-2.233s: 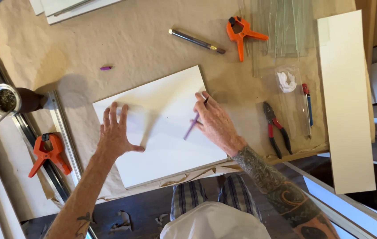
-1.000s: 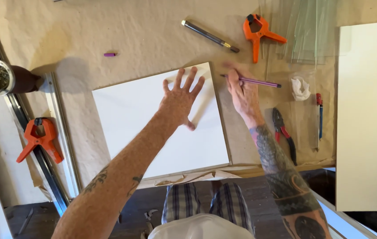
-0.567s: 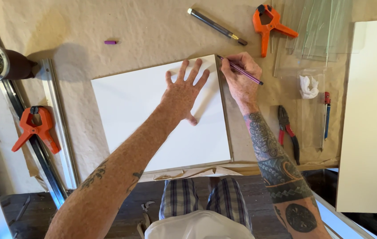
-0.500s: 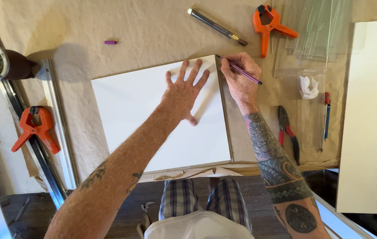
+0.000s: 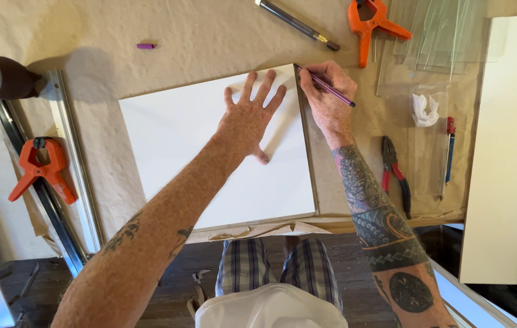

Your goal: Measuring, marking, and scoring a sheet of glass or acrylic on a workbench

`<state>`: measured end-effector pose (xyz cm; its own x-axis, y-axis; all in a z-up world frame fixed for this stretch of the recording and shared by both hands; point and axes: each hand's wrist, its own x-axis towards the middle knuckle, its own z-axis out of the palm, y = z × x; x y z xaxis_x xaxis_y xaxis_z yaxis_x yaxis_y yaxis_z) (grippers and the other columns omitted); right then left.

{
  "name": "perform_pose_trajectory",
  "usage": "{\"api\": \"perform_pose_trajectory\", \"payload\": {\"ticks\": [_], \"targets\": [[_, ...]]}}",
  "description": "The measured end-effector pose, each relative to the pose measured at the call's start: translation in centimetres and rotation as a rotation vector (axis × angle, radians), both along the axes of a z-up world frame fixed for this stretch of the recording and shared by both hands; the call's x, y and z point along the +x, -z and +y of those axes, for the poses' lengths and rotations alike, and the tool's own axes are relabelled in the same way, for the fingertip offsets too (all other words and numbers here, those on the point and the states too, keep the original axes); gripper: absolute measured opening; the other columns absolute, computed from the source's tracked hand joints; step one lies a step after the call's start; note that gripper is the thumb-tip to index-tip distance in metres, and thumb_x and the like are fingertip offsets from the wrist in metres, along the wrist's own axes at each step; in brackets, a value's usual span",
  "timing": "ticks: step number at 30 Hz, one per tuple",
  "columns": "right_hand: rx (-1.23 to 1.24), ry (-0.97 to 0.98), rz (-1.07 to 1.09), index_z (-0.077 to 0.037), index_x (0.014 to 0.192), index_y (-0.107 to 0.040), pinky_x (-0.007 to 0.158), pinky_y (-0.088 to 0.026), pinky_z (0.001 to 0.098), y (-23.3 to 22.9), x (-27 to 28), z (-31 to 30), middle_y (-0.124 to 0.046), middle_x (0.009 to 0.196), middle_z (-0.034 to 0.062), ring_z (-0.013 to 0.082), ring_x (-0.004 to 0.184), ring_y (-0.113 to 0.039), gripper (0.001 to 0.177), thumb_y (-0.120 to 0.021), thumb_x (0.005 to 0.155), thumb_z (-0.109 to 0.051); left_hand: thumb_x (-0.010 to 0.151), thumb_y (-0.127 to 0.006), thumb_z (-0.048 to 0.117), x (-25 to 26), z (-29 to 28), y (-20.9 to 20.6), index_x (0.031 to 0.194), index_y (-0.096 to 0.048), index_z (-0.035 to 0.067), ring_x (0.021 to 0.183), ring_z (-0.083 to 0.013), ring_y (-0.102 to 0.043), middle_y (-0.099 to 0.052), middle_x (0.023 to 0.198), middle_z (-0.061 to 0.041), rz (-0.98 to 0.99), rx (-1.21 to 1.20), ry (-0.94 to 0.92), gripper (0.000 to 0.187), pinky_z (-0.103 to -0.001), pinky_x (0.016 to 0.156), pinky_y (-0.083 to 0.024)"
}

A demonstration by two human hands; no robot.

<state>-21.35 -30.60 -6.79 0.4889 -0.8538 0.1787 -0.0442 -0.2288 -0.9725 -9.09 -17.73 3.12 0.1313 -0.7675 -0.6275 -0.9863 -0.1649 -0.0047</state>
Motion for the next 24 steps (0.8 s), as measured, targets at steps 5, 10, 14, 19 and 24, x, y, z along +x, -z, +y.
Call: {"api": "perform_pose_trajectory", "payload": {"ticks": [5,10,14,19,24], "targets": [[-0.260,0.001,0.161,-0.008,0.084,-0.067,0.061,-0.058,0.0289,-3.0,-0.5,0.5,-0.073,0.075,0.0030,0.0136,0.064,-0.070,0.010,-0.075,0.091,-0.007,0.049,-0.094,0.078,0.5,0.1,2.4,0.166,0.008,0.020,0.155,-0.0418,0.006,0.019,0.170,-0.010,-0.050,0.068,0.050,0.166,-0.072,0.111,-0.030],[-0.032,-0.101,0.032,0.001,0.102,-0.064,0.064,-0.063,0.0275,-6.2,-5.8,2.6,-0.075,0.087,0.0147,0.0198,0.074,-0.075,0.006,-0.068,0.103,-0.003,0.040,-0.090,0.087,0.5,0.8,4.0,0.166,-0.001,0.020,0.154,-0.0423,-0.004,0.007,0.171,-0.011,-0.120,-0.078,0.095,0.168,-0.072,0.106,-0.036],[0.166,-0.101,0.306,-0.006,0.109,-0.061,0.055,-0.056,0.0195,-2.7,-14.3,8.2,-0.075,0.092,0.0099,0.0146,0.072,-0.073,0.009,-0.065,0.104,-0.012,0.043,-0.093,0.081,0.8,0.2,3.5,0.166,0.002,0.018,0.154,-0.0431,0.000,0.011,0.170,-0.011,-0.060,-0.025,0.065,0.168,-0.073,0.109,-0.033],[0.049,-0.138,0.157,0.000,0.098,-0.064,0.063,-0.061,0.0178,-4.2,-19.2,14.9,-0.073,0.088,0.0104,0.0107,0.065,-0.071,0.016,-0.073,0.088,0.008,0.043,-0.090,0.084,0.6,0.2,3.2,0.167,0.008,0.018,0.154,-0.0430,0.003,0.017,0.170,-0.010,-0.081,0.032,0.077,0.170,-0.072,0.112,-0.030],[0.027,-0.123,0.198,-0.002,0.095,-0.064,0.052,-0.053,0.0182,-3.9,-20.1,15.6,-0.071,0.079,0.0066,0.0066,0.056,-0.062,0.017,-0.073,0.087,0.009,0.041,-0.088,0.086,0.5,0.3,3.0,0.167,0.006,0.018,0.153,-0.0423,0.001,0.015,0.170,-0.010,-0.106,0.004,0.093,0.170,-0.070,0.112,-0.033]]}}
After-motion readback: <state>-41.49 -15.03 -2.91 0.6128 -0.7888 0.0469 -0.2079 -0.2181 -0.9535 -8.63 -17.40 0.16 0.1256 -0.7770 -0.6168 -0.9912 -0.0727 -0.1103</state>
